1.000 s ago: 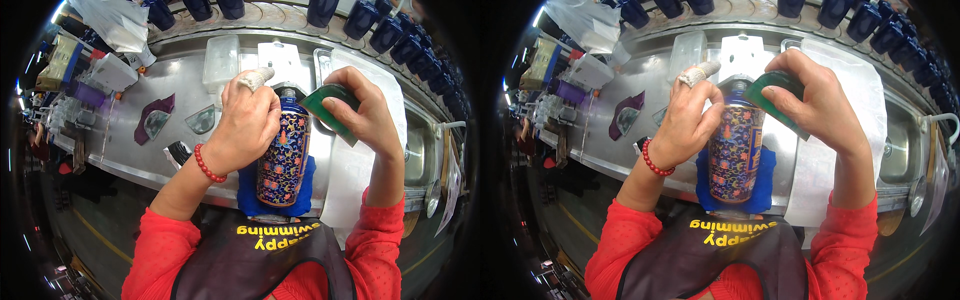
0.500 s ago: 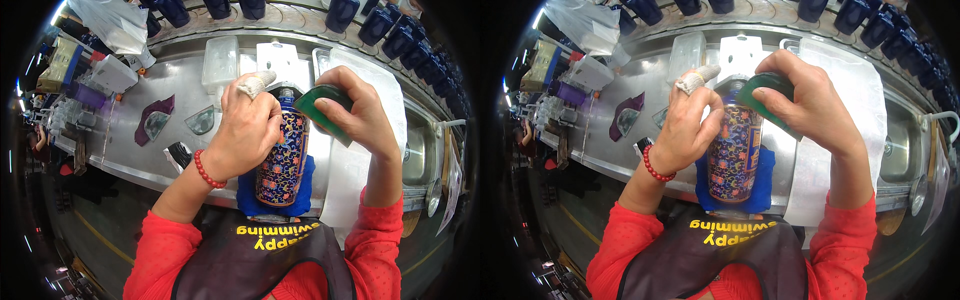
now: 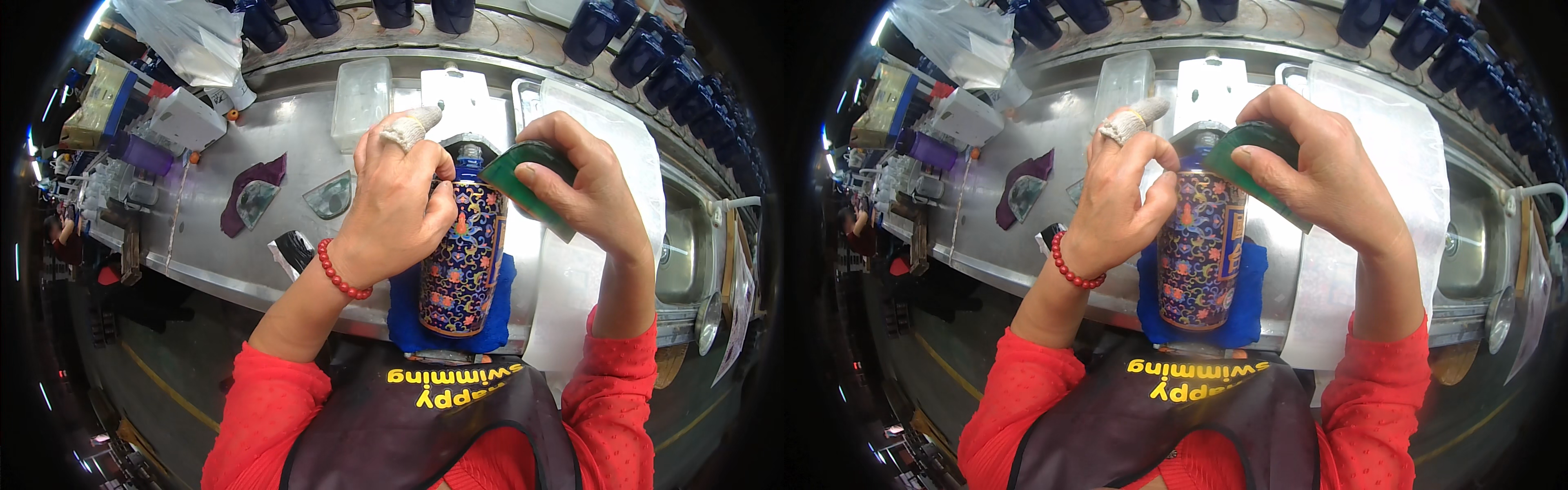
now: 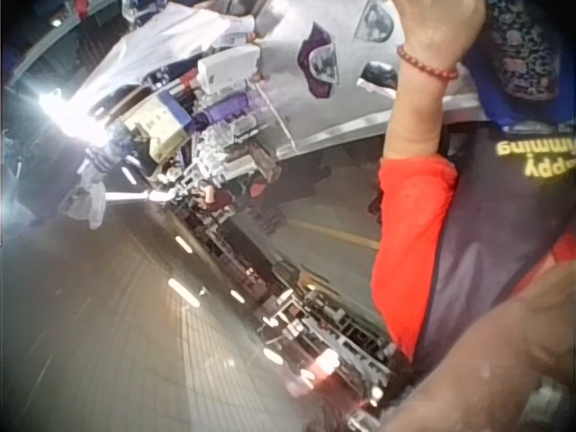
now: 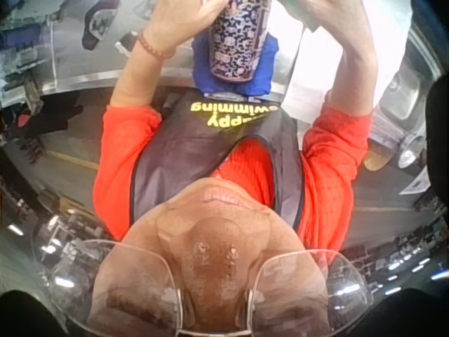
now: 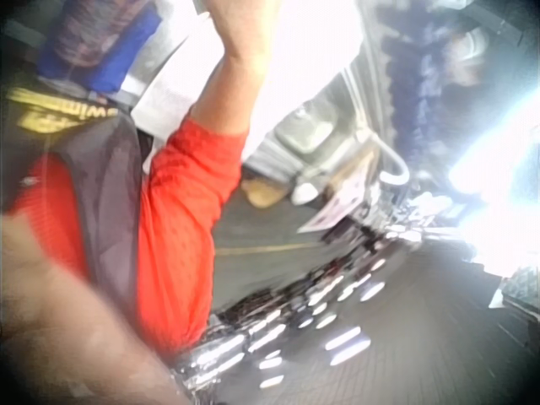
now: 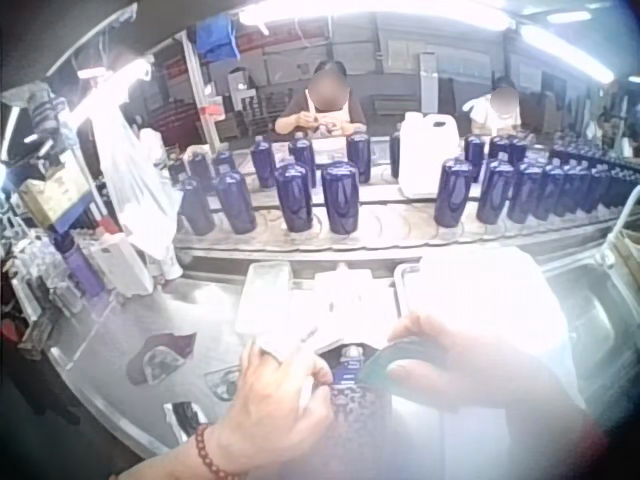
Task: The person applies a decorative sticker to a blue bottle, smooths it with a green card, and trims the excess edges. They rotate the bottle to align and press the sticker, then use the card to remove bubbles and cut away overhang.
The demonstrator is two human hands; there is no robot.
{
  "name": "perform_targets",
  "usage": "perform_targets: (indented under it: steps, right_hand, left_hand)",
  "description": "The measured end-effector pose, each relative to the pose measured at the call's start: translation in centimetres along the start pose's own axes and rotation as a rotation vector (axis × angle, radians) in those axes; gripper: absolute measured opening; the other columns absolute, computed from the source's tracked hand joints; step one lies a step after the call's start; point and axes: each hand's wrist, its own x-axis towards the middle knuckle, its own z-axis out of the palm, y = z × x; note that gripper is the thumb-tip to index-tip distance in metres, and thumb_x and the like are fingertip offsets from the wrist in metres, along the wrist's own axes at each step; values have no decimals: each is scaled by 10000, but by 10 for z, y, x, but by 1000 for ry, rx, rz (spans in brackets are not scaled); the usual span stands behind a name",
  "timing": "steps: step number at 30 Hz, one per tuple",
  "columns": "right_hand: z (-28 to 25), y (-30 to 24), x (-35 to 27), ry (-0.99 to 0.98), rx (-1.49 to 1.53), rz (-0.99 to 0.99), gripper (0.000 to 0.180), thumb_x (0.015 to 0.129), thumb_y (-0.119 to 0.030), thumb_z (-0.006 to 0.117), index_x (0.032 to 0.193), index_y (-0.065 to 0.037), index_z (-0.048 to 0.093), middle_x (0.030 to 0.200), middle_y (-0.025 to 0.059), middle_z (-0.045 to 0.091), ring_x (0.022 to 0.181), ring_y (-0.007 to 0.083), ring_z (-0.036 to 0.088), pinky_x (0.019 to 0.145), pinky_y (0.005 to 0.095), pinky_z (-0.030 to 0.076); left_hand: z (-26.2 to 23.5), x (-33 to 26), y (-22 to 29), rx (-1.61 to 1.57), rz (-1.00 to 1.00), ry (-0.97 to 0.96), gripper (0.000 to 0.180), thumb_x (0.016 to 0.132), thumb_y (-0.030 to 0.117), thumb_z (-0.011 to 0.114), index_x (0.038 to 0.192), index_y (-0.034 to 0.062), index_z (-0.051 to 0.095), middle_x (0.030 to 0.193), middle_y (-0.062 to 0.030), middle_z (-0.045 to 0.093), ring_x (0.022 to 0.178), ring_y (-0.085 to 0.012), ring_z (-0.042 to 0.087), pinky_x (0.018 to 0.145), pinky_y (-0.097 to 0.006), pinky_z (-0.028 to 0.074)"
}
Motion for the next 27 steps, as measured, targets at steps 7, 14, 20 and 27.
perform_targets:
  steps: [7,14,20,27]
  right_hand:
    - [0,2,1,2,18,-4,244,888,-162,731,1046,-3,634,851,112,686,753,193,659,690,316,524]
    - [-1,3,4,-21,6,-25,242,892,-169,729,1043,-4,636,850,110,685,754,195,663,695,316,528]
    - [0,3,3,-16,4,-16,237,892,-168,730,1036,-3,639,846,112,688,752,197,664,695,317,528]
    - [0,4,2,-8,11,-13,238,893,-169,732,1036,-3,639,845,111,689,752,195,659,695,315,527]
  left_hand:
    - [1,-4,0,-125,-65,33,163,787,59,639,949,59,625,1283,-263,574,1268,-434,475,1098,-515,295]
    - [1,-7,0,-241,-133,42,161,794,71,648,954,57,635,1327,-281,564,1260,-432,481,1098,-504,295]
    - [7,-3,-1,-53,-40,70,129,823,96,666,940,51,633,1236,-262,583,1265,-431,478,1093,-523,290]
    - [3,0,2,55,6,17,115,862,74,639,967,27,626,1300,-298,558,1258,-443,478,1096,-500,320]
